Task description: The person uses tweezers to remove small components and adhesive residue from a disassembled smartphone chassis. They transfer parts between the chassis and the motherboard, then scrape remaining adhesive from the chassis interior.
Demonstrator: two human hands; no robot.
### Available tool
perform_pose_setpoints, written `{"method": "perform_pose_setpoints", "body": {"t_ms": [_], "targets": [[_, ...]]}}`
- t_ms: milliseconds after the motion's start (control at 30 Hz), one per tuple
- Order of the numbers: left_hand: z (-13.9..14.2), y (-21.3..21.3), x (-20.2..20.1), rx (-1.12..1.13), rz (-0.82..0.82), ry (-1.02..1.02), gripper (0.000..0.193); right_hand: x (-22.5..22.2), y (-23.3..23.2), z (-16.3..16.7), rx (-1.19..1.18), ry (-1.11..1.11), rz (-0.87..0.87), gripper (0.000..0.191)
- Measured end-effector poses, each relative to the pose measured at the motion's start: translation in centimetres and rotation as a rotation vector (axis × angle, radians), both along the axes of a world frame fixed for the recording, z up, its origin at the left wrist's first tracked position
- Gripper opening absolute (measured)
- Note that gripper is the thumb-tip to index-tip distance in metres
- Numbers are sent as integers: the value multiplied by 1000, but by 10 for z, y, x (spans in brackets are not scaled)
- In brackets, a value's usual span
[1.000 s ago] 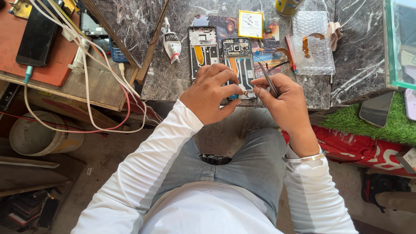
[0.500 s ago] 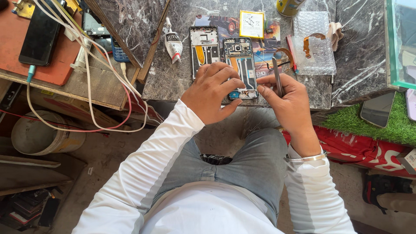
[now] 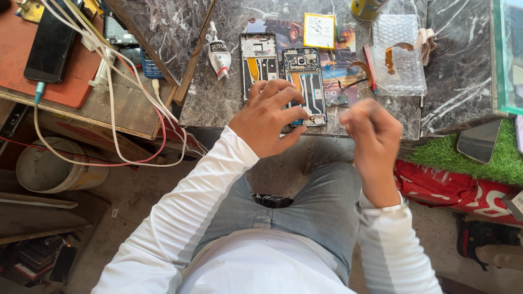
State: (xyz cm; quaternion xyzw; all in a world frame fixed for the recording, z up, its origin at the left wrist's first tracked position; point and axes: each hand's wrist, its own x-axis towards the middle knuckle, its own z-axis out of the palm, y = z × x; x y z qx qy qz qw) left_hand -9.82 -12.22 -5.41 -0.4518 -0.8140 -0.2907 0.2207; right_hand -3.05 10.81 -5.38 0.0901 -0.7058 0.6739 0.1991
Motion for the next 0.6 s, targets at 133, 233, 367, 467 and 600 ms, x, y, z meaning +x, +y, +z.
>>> {"method": "perform_pose_setpoints", "body": {"t_ms": [133, 233, 367, 467, 600], "targets": [[2, -1, 2, -9, 13, -2, 19, 44, -8, 11, -414, 391, 161, 31], [2, -2, 1, -1, 9, -15, 20, 93, -11, 34, -512, 618, 224, 31], [-2, -1, 2, 26, 10, -17, 29, 114, -14, 48, -510, 715, 251, 30], [-4, 0, 0, 35, 18, -19, 34, 110, -16, 50, -509, 718, 236, 29], [-4, 0, -1, 46, 2, -31, 37, 117, -26, 54, -527, 711, 235, 28]]}}
